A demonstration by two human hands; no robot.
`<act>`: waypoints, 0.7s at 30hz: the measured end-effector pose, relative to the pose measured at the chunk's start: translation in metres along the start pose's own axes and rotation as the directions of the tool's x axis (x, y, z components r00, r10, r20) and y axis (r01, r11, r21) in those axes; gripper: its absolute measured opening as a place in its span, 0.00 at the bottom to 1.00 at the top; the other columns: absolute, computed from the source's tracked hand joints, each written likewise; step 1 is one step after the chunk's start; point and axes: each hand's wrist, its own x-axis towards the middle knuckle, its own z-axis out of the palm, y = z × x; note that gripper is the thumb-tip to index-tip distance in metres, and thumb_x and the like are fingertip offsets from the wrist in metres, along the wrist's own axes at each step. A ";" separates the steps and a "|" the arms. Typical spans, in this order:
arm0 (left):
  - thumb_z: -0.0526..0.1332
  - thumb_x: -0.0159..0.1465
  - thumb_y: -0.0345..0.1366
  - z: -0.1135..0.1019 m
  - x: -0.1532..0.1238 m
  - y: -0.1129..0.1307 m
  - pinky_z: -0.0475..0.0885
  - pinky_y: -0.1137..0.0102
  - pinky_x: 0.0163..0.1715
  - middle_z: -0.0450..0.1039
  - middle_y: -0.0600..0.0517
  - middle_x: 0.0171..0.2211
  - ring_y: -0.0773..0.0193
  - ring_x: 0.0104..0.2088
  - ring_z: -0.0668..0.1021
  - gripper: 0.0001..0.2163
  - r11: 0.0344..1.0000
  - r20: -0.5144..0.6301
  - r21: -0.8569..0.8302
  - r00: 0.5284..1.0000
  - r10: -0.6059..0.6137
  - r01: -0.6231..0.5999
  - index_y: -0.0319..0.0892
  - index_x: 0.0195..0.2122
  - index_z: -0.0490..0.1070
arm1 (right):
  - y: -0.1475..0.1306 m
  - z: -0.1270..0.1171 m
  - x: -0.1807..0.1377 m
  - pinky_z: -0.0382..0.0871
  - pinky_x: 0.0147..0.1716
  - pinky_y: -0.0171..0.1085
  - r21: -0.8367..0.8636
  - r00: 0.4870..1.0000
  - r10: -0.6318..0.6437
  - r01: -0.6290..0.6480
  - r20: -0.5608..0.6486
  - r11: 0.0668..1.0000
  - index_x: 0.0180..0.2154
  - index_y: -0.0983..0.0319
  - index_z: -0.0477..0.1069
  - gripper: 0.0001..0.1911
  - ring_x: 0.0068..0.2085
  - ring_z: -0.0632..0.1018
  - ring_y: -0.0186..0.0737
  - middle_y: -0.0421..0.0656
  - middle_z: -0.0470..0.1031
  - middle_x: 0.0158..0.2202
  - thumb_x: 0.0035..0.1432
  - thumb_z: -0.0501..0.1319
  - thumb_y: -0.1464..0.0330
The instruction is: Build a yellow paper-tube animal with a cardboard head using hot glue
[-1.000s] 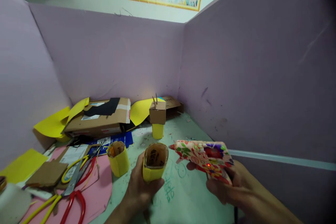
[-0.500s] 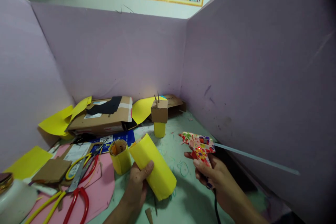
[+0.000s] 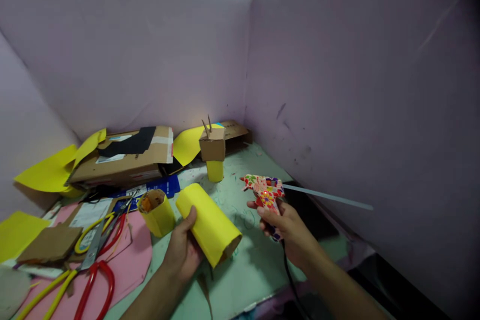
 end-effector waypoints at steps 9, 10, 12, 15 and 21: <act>0.56 0.65 0.41 0.002 -0.001 0.001 0.79 0.58 0.29 0.79 0.44 0.30 0.53 0.26 0.81 0.17 0.989 0.033 0.123 0.995 -0.089 0.085 0.35 0.50 0.67 | 0.016 0.018 -0.008 0.73 0.35 0.40 0.078 0.996 -0.073 0.068 0.052 0.995 0.38 0.60 0.74 0.26 0.37 0.79 0.46 0.44 0.80 0.39 0.30 0.74 0.70; 0.56 0.65 0.42 0.003 -0.003 0.001 0.79 0.57 0.29 0.79 0.44 0.29 0.53 0.26 0.81 0.17 0.985 0.033 0.136 0.994 -0.107 0.102 0.35 0.50 0.67 | 0.019 0.023 -0.009 0.73 0.37 0.41 0.084 0.995 -0.070 0.065 0.068 0.994 0.39 0.60 0.74 0.28 0.37 0.79 0.47 0.45 0.80 0.40 0.30 0.74 0.70; 0.57 0.64 0.44 0.005 -0.006 0.000 0.79 0.58 0.30 0.79 0.45 0.29 0.53 0.27 0.81 0.18 0.983 0.033 0.138 0.991 -0.126 0.120 0.35 0.49 0.68 | 0.023 0.035 -0.010 0.73 0.40 0.42 0.075 0.994 -0.070 0.064 0.088 0.995 0.42 0.61 0.72 0.29 0.38 0.79 0.48 0.45 0.80 0.40 0.31 0.71 0.73; 0.56 0.65 0.43 0.006 -0.010 0.000 0.78 0.59 0.34 0.79 0.47 0.29 0.54 0.29 0.81 0.16 0.987 0.073 0.094 0.988 -0.139 0.132 0.38 0.47 0.70 | 0.018 0.047 -0.010 0.73 0.41 0.42 0.006 0.994 -0.109 0.109 0.021 0.994 0.39 0.62 0.72 0.23 0.38 0.79 0.48 0.45 0.80 0.36 0.34 0.66 0.75; 0.50 0.66 0.44 -0.001 -0.007 0.003 0.76 0.58 0.31 0.76 0.41 0.25 0.53 0.26 0.80 0.18 0.960 0.086 0.199 0.972 -0.217 0.196 0.33 0.36 0.70 | -0.028 0.032 0.010 0.72 0.34 0.38 0.052 0.981 -0.177 0.181 -0.076 0.982 0.30 0.62 0.72 0.17 0.32 0.77 0.43 0.41 0.78 0.29 0.30 0.65 0.74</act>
